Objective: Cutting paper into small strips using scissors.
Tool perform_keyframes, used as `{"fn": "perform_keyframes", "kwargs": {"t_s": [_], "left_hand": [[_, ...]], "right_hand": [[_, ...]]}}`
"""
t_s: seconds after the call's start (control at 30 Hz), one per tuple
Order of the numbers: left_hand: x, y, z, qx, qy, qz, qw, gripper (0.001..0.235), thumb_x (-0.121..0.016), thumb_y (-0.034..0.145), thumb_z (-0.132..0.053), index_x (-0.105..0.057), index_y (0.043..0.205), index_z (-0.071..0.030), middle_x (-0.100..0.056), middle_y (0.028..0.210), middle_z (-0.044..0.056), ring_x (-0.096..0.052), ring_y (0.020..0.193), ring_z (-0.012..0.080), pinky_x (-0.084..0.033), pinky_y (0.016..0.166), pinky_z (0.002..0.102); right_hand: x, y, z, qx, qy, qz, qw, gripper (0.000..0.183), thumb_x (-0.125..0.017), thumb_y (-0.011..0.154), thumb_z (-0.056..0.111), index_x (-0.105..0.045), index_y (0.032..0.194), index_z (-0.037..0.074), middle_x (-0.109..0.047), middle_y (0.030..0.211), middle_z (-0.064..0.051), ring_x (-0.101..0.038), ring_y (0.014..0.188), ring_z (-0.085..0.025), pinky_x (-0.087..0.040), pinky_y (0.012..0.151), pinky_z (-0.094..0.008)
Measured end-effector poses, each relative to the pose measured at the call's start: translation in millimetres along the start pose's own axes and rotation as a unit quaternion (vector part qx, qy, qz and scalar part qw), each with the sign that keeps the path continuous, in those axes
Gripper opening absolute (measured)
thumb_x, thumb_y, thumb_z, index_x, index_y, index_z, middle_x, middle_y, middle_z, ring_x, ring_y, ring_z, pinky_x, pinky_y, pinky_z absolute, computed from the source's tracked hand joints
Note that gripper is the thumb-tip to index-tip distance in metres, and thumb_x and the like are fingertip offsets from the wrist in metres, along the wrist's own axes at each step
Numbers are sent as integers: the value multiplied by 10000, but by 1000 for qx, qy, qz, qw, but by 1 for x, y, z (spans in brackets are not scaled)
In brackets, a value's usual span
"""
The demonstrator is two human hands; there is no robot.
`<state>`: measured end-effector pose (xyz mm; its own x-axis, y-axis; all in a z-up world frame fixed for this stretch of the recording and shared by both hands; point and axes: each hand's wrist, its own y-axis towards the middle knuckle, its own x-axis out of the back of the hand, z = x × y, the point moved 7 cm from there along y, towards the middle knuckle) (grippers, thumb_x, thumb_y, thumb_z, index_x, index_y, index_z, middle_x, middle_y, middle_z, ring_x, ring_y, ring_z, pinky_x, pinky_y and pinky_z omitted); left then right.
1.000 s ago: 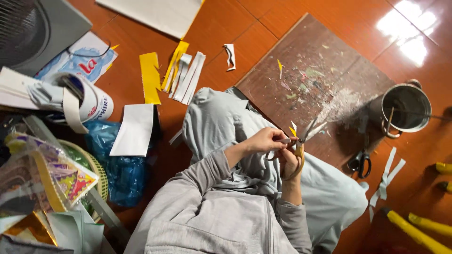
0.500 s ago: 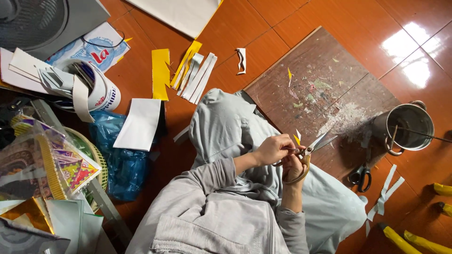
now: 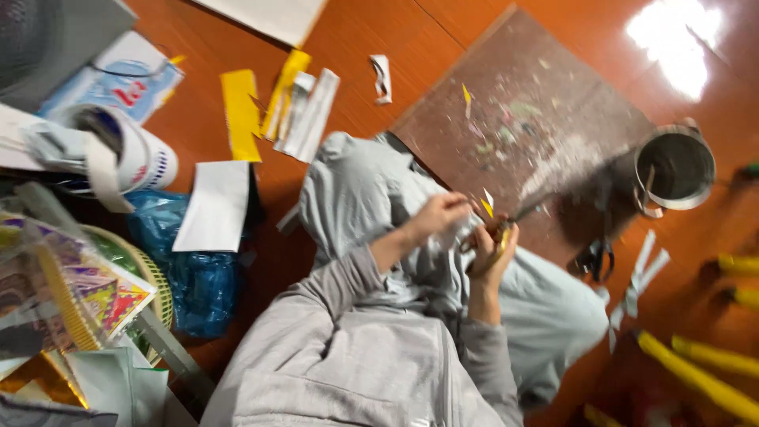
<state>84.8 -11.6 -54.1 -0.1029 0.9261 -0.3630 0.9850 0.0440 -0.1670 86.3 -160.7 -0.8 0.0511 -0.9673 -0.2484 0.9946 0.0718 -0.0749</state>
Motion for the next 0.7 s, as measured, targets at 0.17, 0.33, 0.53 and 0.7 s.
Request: {"fn": "perform_keyframes", "kwargs": {"t_s": [0.17, 0.33, 0.53, 0.7], "left_hand": [[2, -22, -27, 80, -141, 9, 987, 212, -686, 1001, -96, -717, 1193, -10, -720, 1000, 8, -639, 870, 77, -534, 768, 240], [0, -29, -29, 124, -184, 12, 975, 223, -719, 985, -44, -706, 1200, 16, -735, 1015, 44, -681, 871, 105, -565, 763, 260], [-15, -36, -45, 147, -173, 39, 973, 219, -708, 986, -45, -695, 1184, 49, -758, 1011, 111, -714, 798, 176, -602, 735, 323], [-15, -36, -39, 151, -161, 30, 975, 192, -710, 978, -51, -687, 1149, 33, -761, 1020, 111, -708, 823, 168, -606, 720, 333]], "right_hand": [[-7, -8, 19, -26, 17, 5, 1000, 408, -638, 931, -13, -477, 1305, -1, -609, 871, -76, -594, 660, -151, -496, 590, -285], [-9, -13, 18, -52, 55, 12, 997, 409, -643, 977, -13, -474, 1350, -5, -634, 910, -91, -602, 718, -155, -493, 628, -284], [-12, -15, 9, -118, 148, 52, 981, 521, -666, 915, 3, -455, 1390, 39, -680, 1063, -90, -655, 828, -158, -554, 742, -292], [-8, -16, 4, -128, 155, 57, 978, 523, -704, 908, -7, -475, 1377, 23, -661, 1006, -76, -638, 815, -151, -533, 722, -288]]}}
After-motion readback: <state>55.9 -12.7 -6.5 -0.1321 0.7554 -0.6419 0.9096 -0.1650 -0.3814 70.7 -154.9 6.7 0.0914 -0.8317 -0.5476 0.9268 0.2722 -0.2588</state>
